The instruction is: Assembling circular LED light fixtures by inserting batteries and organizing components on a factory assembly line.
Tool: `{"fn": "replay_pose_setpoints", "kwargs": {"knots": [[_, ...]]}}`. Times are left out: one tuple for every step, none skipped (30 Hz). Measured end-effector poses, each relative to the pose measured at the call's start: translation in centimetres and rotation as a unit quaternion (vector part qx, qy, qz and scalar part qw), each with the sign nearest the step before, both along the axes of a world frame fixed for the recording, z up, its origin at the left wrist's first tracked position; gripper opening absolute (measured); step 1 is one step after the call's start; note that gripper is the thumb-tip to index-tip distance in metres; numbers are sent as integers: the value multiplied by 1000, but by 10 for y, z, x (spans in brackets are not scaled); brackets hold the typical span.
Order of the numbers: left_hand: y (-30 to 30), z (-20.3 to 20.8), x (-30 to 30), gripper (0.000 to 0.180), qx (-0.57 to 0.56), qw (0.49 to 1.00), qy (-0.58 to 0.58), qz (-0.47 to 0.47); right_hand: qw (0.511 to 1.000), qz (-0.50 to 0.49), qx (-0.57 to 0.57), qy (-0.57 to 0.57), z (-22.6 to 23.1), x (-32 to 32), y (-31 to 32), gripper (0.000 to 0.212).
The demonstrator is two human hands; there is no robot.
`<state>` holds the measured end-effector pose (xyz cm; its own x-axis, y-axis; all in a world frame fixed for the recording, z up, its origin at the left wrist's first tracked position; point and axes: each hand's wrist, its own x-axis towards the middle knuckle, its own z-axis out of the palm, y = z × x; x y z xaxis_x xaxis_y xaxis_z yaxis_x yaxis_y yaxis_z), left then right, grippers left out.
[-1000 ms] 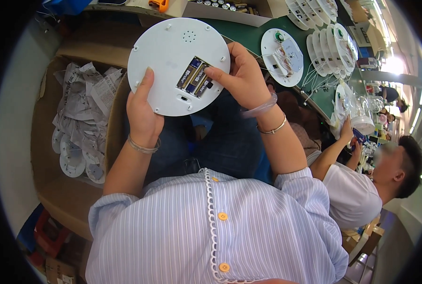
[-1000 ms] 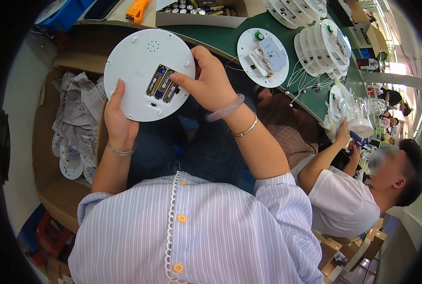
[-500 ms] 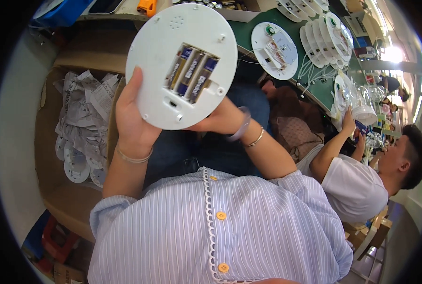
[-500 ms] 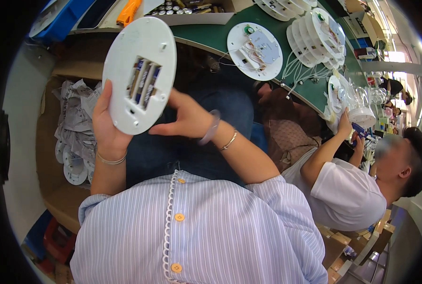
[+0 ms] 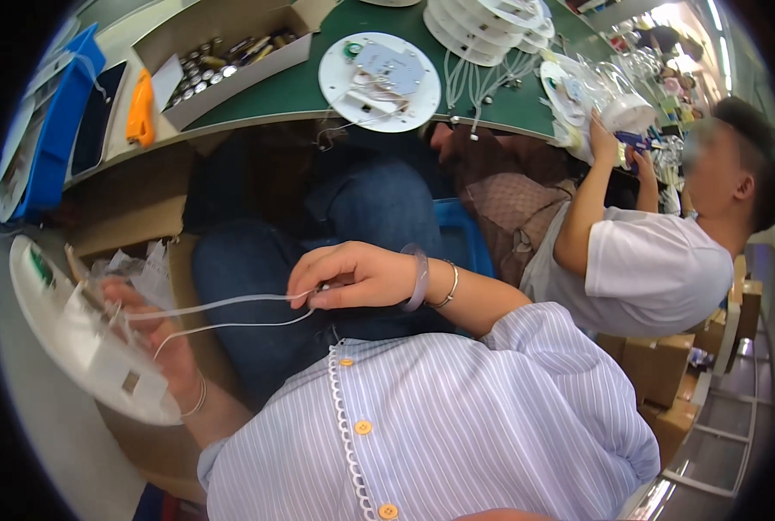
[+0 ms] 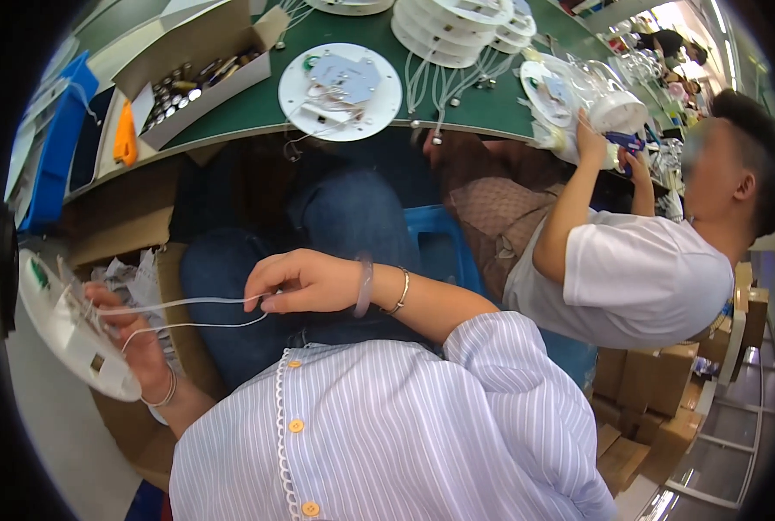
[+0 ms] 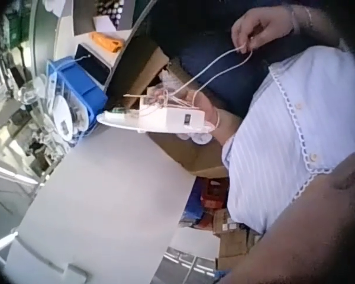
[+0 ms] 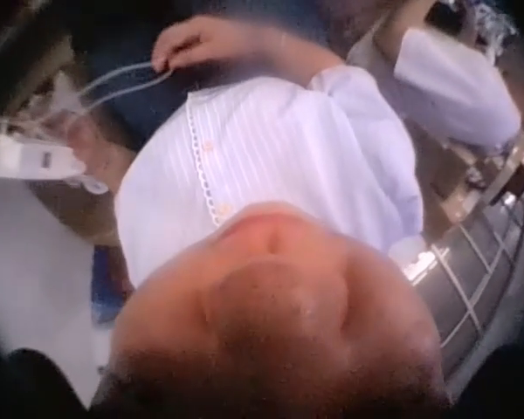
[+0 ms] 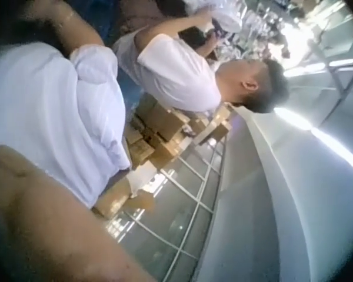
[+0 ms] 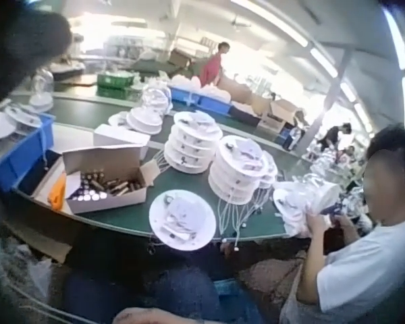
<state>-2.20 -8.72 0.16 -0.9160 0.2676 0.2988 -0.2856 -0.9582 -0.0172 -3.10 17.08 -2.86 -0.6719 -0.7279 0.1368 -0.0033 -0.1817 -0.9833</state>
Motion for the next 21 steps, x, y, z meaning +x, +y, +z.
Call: {"fn": "replay_pose_setpoints", "kwargs": {"knots": [[-2,2,1,45,-10,1000,11,4,1000,-4,1,1,0,0,1,17],[-6,3,2,45,-20,1000,23,9,1000,-2,16,-20,1,-1,3,18],[-11,5,6,45,-63,997,19,40,999,1,31,-41,2,-1,4,19],[-11,5,6,45,-60,997,22,35,999,-4,33,-39,4,-1,6,19],[-11,4,5,45,-69,996,33,50,992,-14,34,-122,7,1,6,20],[-10,3,6,46,-78,994,45,65,978,-24,34,-204,9,2,7,20],[-8,4,7,48,-91,991,50,83,978,-31,34,-202,8,3,9,20],[-8,5,9,48,-89,992,53,77,976,-30,41,-212,7,3,10,20],[-9,6,12,49,-133,982,61,120,973,-29,48,-223,6,3,10,20],[-11,8,16,50,-178,968,68,164,973,-34,47,-222,4,4,10,20],[-12,9,20,51,-218,952,88,197,976,-39,51,-209,3,5,9,20],[-12,9,24,51,-217,953,90,193,978,-44,55,-195,2,5,8,20],[-10,10,29,51,-230,939,59,248,978,-46,54,-195,2,5,7,20],[-8,11,33,50,-241,921,28,303,978,-52,67,-192,4,5,6,20],[-6,11,35,50,-252,900,-3,356,977,-57,81,-189,6,6,6,19],[-5,12,36,50,-253,900,-2,355,977,-58,80,-189,9,7,6,19],[-3,12,39,49,-244,897,18,369,984,-59,66,-155,13,9,7,19],[6,17,40,49,-233,894,37,382,989,-60,54,-120,16,11,7,19],[27,33,40,42,-218,895,62,385,990,-55,52,-121,22,13,6,19],[26,38,38,42,-219,894,63,386,994,-37,26,-96,29,15,8,19],[25,41,38,38,-144,931,101,320,997,-18,-1,-70,34,17,8,19]]}}
